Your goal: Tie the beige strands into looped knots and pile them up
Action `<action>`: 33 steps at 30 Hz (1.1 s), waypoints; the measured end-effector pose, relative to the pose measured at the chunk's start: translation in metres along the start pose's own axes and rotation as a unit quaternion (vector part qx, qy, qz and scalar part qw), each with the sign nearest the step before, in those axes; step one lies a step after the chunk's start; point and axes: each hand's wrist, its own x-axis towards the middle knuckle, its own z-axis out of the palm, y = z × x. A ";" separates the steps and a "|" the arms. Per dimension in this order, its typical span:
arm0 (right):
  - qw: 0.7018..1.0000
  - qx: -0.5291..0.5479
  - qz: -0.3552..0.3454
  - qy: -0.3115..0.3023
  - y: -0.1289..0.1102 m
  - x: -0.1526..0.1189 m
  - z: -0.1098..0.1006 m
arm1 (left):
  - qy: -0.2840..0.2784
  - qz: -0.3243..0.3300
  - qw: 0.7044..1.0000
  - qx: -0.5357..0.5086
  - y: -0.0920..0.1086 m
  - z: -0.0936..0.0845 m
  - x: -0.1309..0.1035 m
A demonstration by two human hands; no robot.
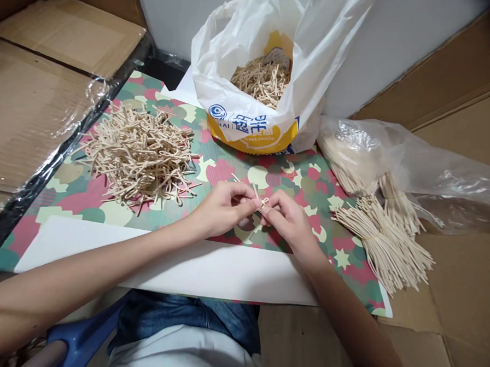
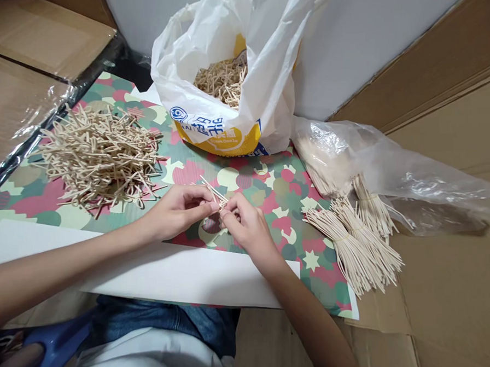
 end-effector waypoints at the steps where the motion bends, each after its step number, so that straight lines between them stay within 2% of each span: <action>1: 1.000 -0.007 -0.002 -0.002 -0.001 0.000 -0.001 | -0.003 0.000 1.000 -0.008 -0.001 -0.001 0.000; 4: 0.997 -0.067 -0.034 0.000 -0.005 0.000 -0.004 | -0.013 0.005 1.000 -0.021 -0.002 -0.002 0.001; 7: 0.983 -0.156 -0.096 0.014 -0.005 -0.001 -0.005 | -0.014 0.014 1.000 0.008 -0.002 -0.003 0.001; 12: 0.931 -0.292 -0.212 0.049 -0.002 -0.003 -0.005 | -0.049 -0.002 0.998 0.029 -0.003 -0.006 0.003; 16: 0.898 -0.364 -0.244 0.029 -0.004 -0.005 -0.005 | -0.094 -0.031 0.995 -0.008 -0.005 -0.011 0.006; 18: 0.904 -0.351 -0.245 0.015 -0.006 -0.005 -0.006 | -0.109 -0.047 0.993 -0.022 -0.004 -0.012 0.006; 21: 0.931 -0.284 -0.229 0.000 -0.008 -0.006 -0.007 | -0.118 -0.060 0.991 -0.032 -0.003 -0.011 0.006; 25: 0.962 -0.185 -0.201 -0.016 -0.007 -0.006 -0.007 | -0.118 -0.044 0.992 -0.031 -0.002 -0.008 0.004; 27: 0.973 -0.144 -0.180 -0.022 -0.007 -0.006 -0.007 | -0.104 -0.015 0.994 0.001 -0.002 -0.006 0.002; 29: 0.981 -0.116 -0.152 -0.018 -0.007 -0.008 -0.006 | -0.038 0.054 0.994 0.085 -0.001 -0.005 0.000; 30: 0.985 -0.104 -0.135 -0.014 -0.008 -0.008 -0.006 | 0.009 0.104 0.984 0.146 -0.001 -0.005 -0.001; 32: 0.992 -0.077 -0.102 -0.013 -0.009 -0.009 -0.005 | 0.094 0.213 0.935 0.269 0.001 -0.005 -0.004; 33: 0.994 -0.062 -0.091 -0.015 -0.009 -0.009 -0.005 | 0.114 0.260 0.904 0.321 0.002 -0.005 -0.006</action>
